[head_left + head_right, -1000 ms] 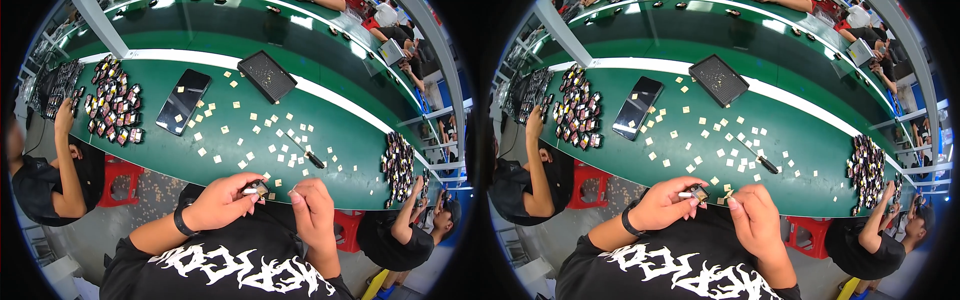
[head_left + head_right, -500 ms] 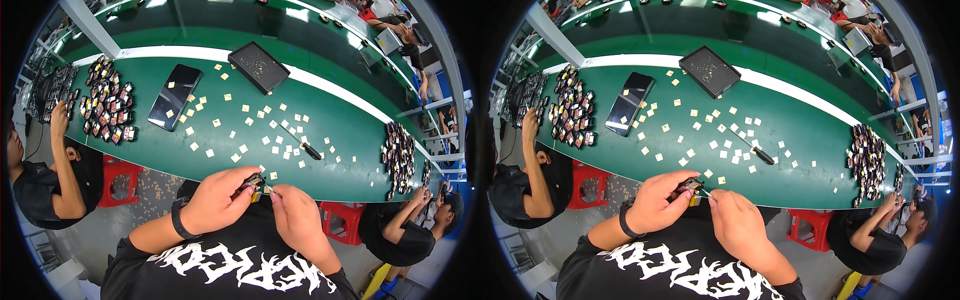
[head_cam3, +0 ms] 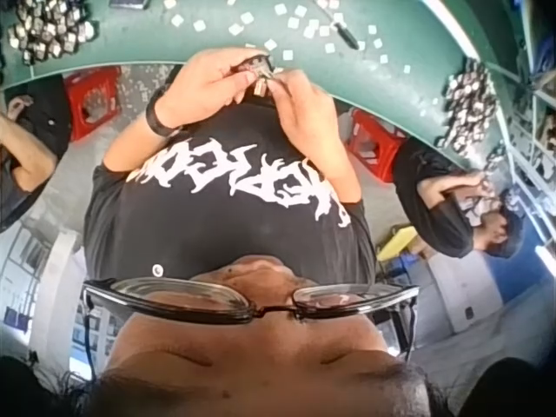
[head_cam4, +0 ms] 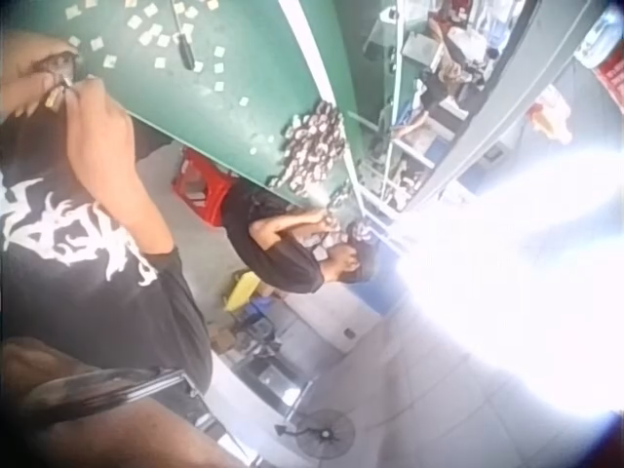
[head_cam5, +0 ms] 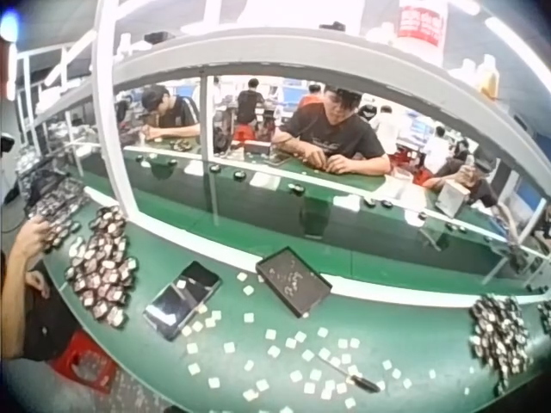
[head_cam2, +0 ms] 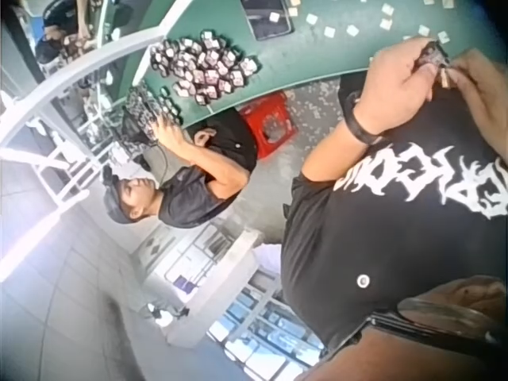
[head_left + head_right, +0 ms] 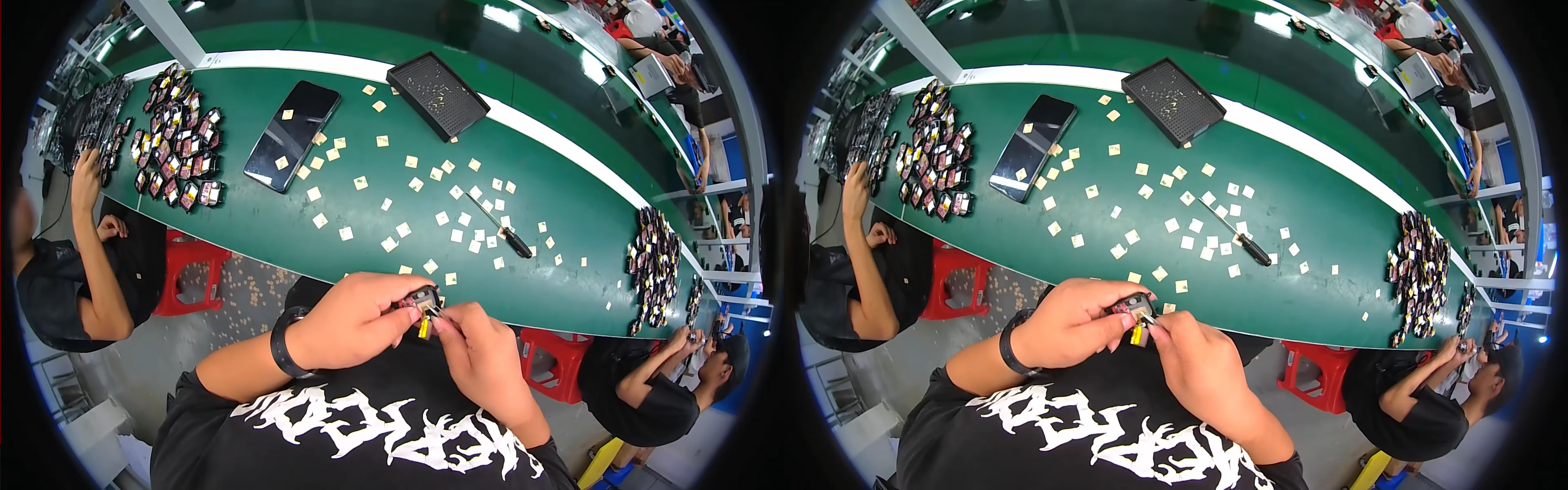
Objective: Assemble small electronic components, specifically attaching adhesive labels or seals to small circuit board housings.
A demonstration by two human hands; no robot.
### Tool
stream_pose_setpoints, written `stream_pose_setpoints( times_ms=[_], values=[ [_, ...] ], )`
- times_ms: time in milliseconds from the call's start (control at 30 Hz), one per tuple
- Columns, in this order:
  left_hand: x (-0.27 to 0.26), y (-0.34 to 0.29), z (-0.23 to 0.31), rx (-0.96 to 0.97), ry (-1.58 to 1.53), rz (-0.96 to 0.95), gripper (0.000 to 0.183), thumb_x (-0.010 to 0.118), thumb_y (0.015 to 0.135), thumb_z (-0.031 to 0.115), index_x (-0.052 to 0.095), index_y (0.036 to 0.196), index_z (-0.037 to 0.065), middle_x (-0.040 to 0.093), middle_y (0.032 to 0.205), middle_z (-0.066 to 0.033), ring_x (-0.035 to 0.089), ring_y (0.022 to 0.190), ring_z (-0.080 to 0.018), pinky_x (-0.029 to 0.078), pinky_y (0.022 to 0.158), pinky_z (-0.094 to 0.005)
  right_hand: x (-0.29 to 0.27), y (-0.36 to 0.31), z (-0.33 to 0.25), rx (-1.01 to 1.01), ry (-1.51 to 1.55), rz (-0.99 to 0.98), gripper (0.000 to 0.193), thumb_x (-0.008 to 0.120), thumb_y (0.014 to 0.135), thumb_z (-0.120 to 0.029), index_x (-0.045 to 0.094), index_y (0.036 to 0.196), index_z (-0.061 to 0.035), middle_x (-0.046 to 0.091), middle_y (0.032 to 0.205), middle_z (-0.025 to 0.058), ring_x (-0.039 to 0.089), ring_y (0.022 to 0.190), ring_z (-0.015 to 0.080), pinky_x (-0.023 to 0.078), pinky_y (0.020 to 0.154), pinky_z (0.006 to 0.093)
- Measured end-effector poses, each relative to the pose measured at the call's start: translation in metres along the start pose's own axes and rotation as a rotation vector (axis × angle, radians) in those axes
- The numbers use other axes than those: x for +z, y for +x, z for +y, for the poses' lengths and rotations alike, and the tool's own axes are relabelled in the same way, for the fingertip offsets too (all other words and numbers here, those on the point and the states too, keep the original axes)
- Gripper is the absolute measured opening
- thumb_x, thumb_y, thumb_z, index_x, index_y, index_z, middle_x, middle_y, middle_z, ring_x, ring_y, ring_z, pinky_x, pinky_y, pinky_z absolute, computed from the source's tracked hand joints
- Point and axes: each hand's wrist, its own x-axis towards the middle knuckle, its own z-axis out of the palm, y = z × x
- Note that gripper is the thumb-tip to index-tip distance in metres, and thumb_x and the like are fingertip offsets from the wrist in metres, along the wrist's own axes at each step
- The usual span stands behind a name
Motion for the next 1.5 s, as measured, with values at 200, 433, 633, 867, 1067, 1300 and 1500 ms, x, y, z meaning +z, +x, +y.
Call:
stream_pose_setpoints(
  times_ms=[200, 433, 633, 867, 1067, 1300, 1500],
  values=[
    [0.005, 0.0, -0.011, -0.092, -0.426, 0.033, 0.038, 0.054, 0.103, 0.003, 0.057, 0.14, -0.001, 0.065, 0.1, -0.0037, 0.061, 0.072, -0.0063, 0.049, 0.059, -0.0212, -0.003, -0.014, 0.013, 0.214, 0.51, -0.003, 0.031, 0.081, 0.087, -0.008, 0.061, 0.111, -0.0019, 0.065, 0.078, 0.0041, 0.056, 0.06, 0.0094, 0.044, 0.052, 0.0243],
    [0.006, 0.001, 0.0, -0.098, -0.292, 0.008, 0.039, 0.054, 0.102, 0.003, 0.056, 0.14, -0.003, 0.066, 0.099, -0.0038, 0.062, 0.072, -0.0069, 0.05, 0.058, -0.0218, 0.012, 0.002, 0.025, -0.16, 0.113, 0.12, 0.042, 0.079, 0.087, -0.005, 0.063, 0.126, -0.0028, 0.07, 0.085, 0.0071, 0.062, 0.065, 0.0097, 0.046, 0.055, 0.0219],
    [0.01, 0.004, -0.006, -0.081, -0.214, 0.08, 0.028, 0.054, 0.102, 0.003, 0.064, 0.126, -0.004, 0.068, 0.094, -0.0035, 0.062, 0.07, -0.0064, 0.05, 0.057, -0.022, 0.015, 0.0, 0.019, 0.313, 0.743, 0.105, 0.014, 0.071, 0.096, -0.004, 0.062, 0.105, -0.0001, 0.071, 0.084, 0.0031, 0.061, 0.07, 0.002, 0.046, 0.057, 0.0199],
    [0.017, 0.007, -0.019, 0.1, 0.024, 0.162, 0.02, 0.057, 0.099, 0.001, 0.067, 0.116, -0.004, 0.069, 0.09, -0.0038, 0.062, 0.068, -0.0064, 0.05, 0.058, -0.0235, 0.008, -0.002, 0.021, 0.393, 0.91, 0.023, 0.013, 0.067, 0.098, -0.003, 0.061, 0.11, -0.0013, 0.068, 0.079, -0.0002, 0.051, 0.061, -0.0013, 0.035, 0.051, 0.0186],
    [0.019, 0.007, -0.02, 0.143, 0.017, 0.197, 0.018, 0.058, 0.097, 0.0, 0.067, 0.112, -0.005, 0.069, 0.085, -0.0043, 0.062, 0.067, -0.0063, 0.05, 0.059, -0.025, -0.003, 0.002, 0.026, -0.106, 0.271, -0.009, 0.02, 0.075, 0.087, 0.004, 0.067, 0.106, 0.0002, 0.072, 0.081, 0.0068, 0.066, 0.063, 0.0106, 0.051, 0.059, 0.0238],
    [0.022, 0.006, -0.017, 0.096, 0.059, 0.188, 0.021, 0.057, 0.098, 0.0, 0.068, 0.116, -0.004, 0.07, 0.087, -0.0053, 0.063, 0.068, -0.0073, 0.051, 0.06, -0.0249, -0.003, 0.007, 0.035, -0.41, -0.028, 0.123, 0.024, 0.082, 0.081, 0.001, 0.069, 0.101, 0.0003, 0.075, 0.089, 0.015, 0.074, 0.073, 0.0264, 0.059, 0.065, 0.0333],
    [0.033, 0.006, -0.02, 0.103, 0.007, 0.208, 0.022, 0.056, 0.099, 0.0, 0.067, 0.118, -0.005, 0.072, 0.094, -0.0079, 0.069, 0.073, -0.011, 0.054, 0.063, -0.0249, 0.014, -0.005, 0.037, -0.146, 0.163, 0.242, 0.018, 0.08, 0.083, 0.002, 0.069, 0.097, 0.0011, 0.075, 0.088, 0.0129, 0.073, 0.072, 0.021, 0.057, 0.062, 0.0297]
  ],
)
